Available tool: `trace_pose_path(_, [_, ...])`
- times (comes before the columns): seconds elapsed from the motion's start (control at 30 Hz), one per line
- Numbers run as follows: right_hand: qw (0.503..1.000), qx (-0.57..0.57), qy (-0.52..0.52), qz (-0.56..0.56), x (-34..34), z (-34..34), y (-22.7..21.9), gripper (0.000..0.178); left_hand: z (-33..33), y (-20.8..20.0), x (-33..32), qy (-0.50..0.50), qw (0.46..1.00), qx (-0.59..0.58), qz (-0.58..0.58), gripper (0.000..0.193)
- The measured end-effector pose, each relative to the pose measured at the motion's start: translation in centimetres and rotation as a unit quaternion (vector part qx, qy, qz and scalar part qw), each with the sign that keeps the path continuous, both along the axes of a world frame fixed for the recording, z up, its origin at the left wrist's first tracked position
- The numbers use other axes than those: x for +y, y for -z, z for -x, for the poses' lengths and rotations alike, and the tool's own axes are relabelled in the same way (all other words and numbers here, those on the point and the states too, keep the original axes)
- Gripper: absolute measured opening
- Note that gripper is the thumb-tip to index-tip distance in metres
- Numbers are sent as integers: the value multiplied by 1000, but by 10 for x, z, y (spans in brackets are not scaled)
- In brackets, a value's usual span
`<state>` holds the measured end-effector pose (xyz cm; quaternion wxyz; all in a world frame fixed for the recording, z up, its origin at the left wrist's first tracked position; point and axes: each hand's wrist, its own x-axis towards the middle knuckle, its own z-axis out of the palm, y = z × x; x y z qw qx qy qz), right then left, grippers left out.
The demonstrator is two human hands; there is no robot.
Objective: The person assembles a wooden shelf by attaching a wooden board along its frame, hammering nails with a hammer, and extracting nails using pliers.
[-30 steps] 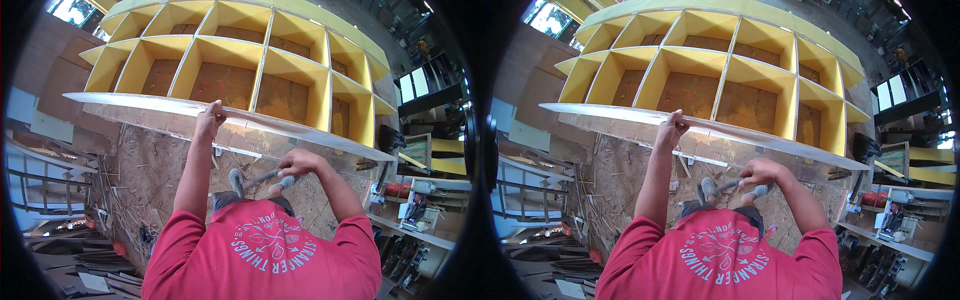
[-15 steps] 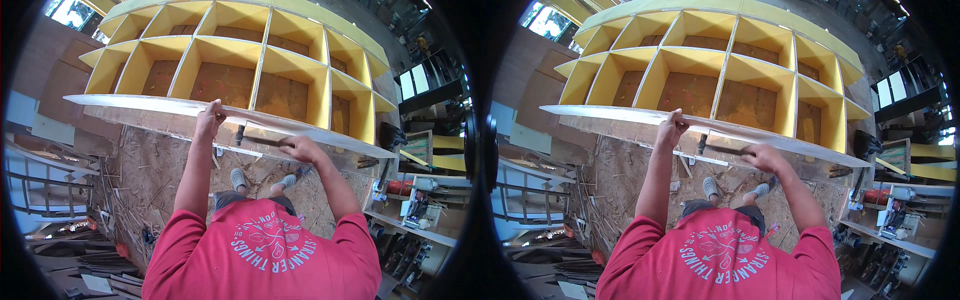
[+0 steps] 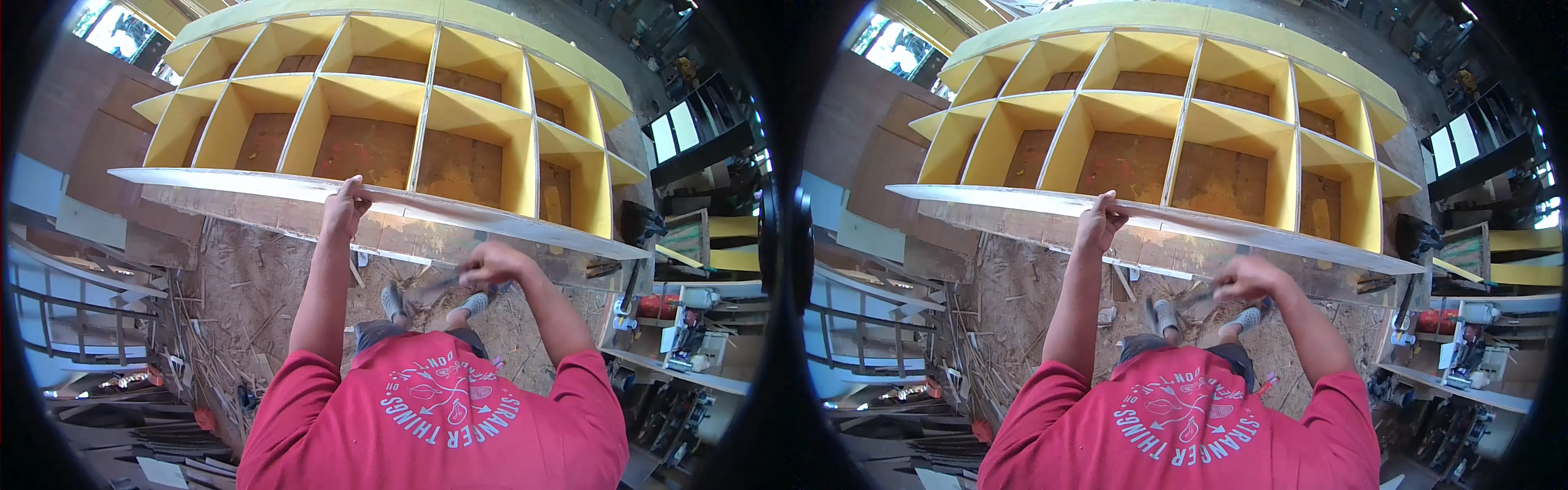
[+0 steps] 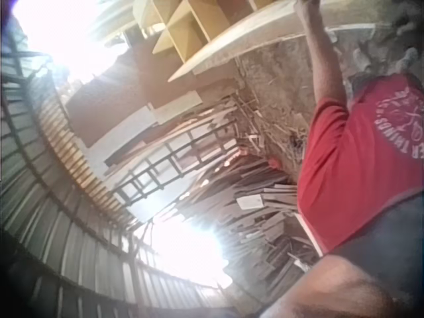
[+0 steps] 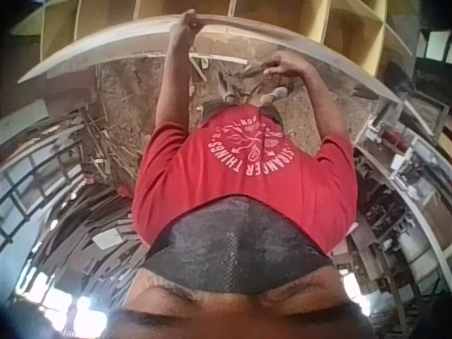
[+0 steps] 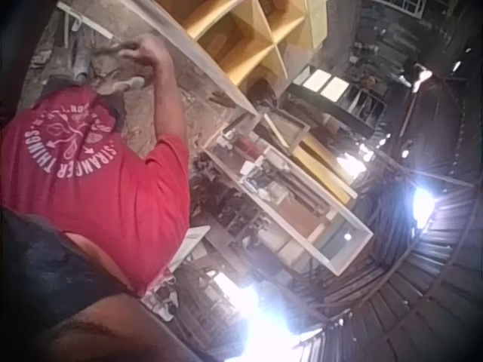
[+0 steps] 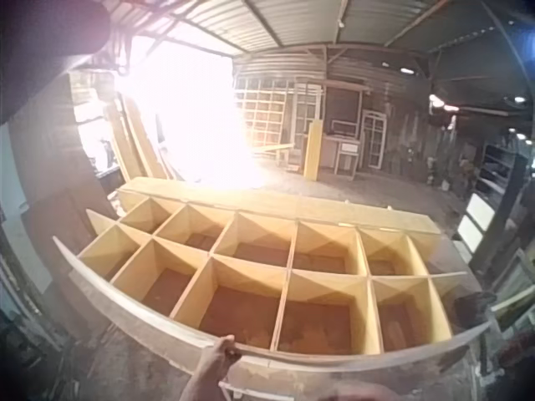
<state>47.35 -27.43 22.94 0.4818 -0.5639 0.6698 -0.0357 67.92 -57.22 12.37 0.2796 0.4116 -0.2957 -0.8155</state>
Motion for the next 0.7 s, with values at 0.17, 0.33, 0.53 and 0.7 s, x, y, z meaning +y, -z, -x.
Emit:
trace_pose_path(0.17, [976, 41, 191, 99, 11, -1, 36, 37, 7, 0, -2, 1, 1000, -7, 6, 21])
trace_pose_path(0.33, [997, 7, 34, 67, 7, 8, 33, 36, 4, 9, -3, 5, 1000, -6, -2, 21])
trace_pose_path(0.53, [983, 30, 93, 154, 9, -7, 46, 34, 4, 8, -4, 15, 1000, 5, 10, 20])
trace_pose_path(0.7, [991, -49, 103, 67, 3, 12, 37, 41, 4, 5, -4, 13, 1000, 2, 5, 19])
